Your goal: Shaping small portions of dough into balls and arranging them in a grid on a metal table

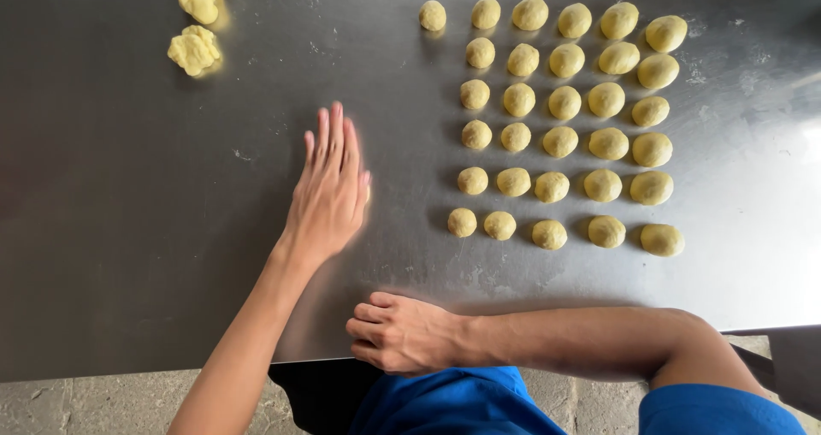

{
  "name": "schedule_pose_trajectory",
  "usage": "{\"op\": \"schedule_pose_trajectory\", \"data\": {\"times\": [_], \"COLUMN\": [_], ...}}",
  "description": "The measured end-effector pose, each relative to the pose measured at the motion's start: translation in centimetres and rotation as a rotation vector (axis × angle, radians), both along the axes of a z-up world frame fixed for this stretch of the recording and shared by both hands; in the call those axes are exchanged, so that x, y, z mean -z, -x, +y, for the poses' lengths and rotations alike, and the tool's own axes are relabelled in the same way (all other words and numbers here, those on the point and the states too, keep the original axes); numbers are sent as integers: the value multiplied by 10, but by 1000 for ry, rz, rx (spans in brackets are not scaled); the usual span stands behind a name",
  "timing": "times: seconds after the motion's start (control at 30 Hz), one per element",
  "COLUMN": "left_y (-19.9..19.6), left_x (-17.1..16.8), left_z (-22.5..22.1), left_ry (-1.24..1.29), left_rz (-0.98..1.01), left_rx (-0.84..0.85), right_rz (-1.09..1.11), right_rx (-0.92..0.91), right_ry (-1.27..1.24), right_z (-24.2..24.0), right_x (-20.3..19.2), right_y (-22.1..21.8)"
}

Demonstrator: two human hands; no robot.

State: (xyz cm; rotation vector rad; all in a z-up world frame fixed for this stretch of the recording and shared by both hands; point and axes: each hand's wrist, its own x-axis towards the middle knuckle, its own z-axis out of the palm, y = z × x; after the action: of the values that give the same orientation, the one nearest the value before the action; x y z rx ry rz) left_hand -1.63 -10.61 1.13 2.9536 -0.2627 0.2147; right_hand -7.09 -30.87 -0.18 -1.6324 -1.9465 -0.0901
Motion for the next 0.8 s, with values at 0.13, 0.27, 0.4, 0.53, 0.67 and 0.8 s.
{"op": "schedule_pose_trajectory", "data": {"times": [0.13, 0.27, 0.4, 0.53, 0.67, 0.8], "left_y": [32, 2, -70, -63, 1, 51], "left_x": [-6, 0, 3, 6, -1, -7], "left_z": [-30, -50, -48, -13, -4, -32], "left_ry": [24, 1, -74, -57, 54, 51], "left_rz": [60, 12, 120, 128, 25, 94], "left_rx": [38, 63, -88, -173, -19, 80], "right_rz": [16, 22, 20, 6, 28, 59], "right_rx": [-4, -38, -39, -37, -28, -30], "right_ry": [-36, -22, -1, -5, -6, -42], "right_z": [3, 6, 2, 1, 0, 4], "right_x": [-1, 2, 2, 3, 0, 5], "right_y": [-1, 5, 1, -1, 2, 4]}}
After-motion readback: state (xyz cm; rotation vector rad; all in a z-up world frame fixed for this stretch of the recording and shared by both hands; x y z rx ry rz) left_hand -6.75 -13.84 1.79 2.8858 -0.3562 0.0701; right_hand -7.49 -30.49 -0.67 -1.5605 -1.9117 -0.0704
